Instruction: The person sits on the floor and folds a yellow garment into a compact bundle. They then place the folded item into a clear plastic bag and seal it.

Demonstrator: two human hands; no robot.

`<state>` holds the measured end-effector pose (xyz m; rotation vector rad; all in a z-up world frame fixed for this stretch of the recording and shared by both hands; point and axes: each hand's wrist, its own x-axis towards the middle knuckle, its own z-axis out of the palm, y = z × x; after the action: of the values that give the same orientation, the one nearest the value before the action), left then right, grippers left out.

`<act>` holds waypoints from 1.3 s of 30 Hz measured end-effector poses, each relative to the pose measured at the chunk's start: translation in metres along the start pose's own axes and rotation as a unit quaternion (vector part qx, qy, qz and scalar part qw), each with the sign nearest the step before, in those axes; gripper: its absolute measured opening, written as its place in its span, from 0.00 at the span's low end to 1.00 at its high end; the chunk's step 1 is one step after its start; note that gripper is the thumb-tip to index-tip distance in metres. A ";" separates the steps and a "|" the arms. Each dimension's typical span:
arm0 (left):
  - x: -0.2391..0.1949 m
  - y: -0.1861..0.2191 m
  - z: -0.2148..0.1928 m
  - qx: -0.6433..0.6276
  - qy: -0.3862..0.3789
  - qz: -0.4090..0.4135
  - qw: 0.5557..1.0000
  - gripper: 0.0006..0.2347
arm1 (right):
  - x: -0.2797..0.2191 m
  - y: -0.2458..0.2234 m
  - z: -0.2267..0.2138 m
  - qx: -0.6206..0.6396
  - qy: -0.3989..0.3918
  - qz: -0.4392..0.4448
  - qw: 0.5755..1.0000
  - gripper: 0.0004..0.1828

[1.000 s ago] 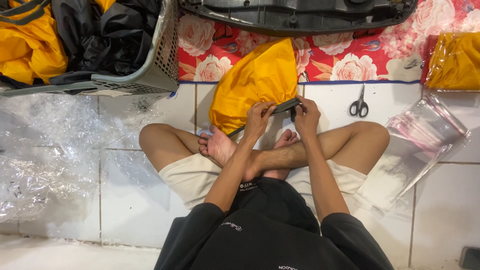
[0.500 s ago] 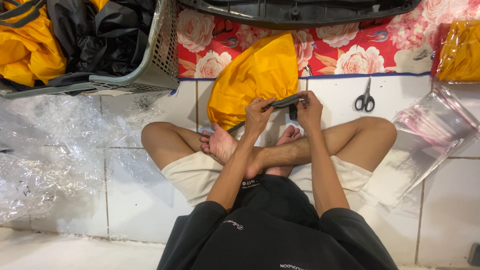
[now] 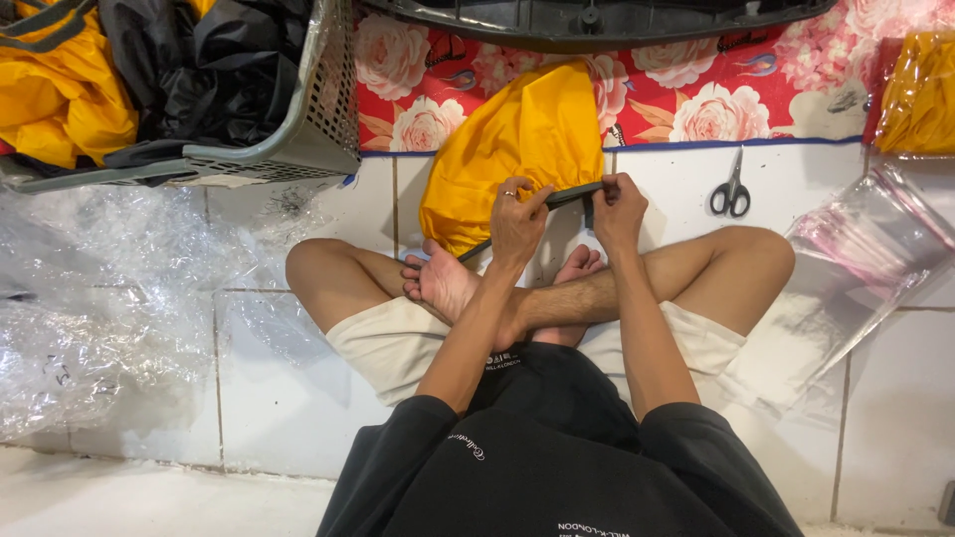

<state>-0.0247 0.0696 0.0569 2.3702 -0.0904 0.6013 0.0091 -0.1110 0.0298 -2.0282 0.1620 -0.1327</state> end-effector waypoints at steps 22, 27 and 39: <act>-0.004 0.001 0.008 -0.143 -0.101 -0.136 0.975 0.14 | -0.002 -0.020 -0.001 -0.026 -0.004 0.048 0.999 0.13; 0.001 0.000 0.004 -0.001 -0.064 -0.009 0.998 0.06 | -0.007 -0.024 -0.004 -0.057 -0.028 -0.006 0.998 0.14; -0.013 -0.013 0.021 0.002 -0.165 0.009 0.986 0.02 | -0.001 -0.013 0.001 -0.110 -0.013 -0.093 0.989 0.09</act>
<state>-0.0250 0.0653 0.0297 2.4544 -0.2570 0.2120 0.0094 -0.1044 0.0408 -2.2618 -0.0330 -0.2130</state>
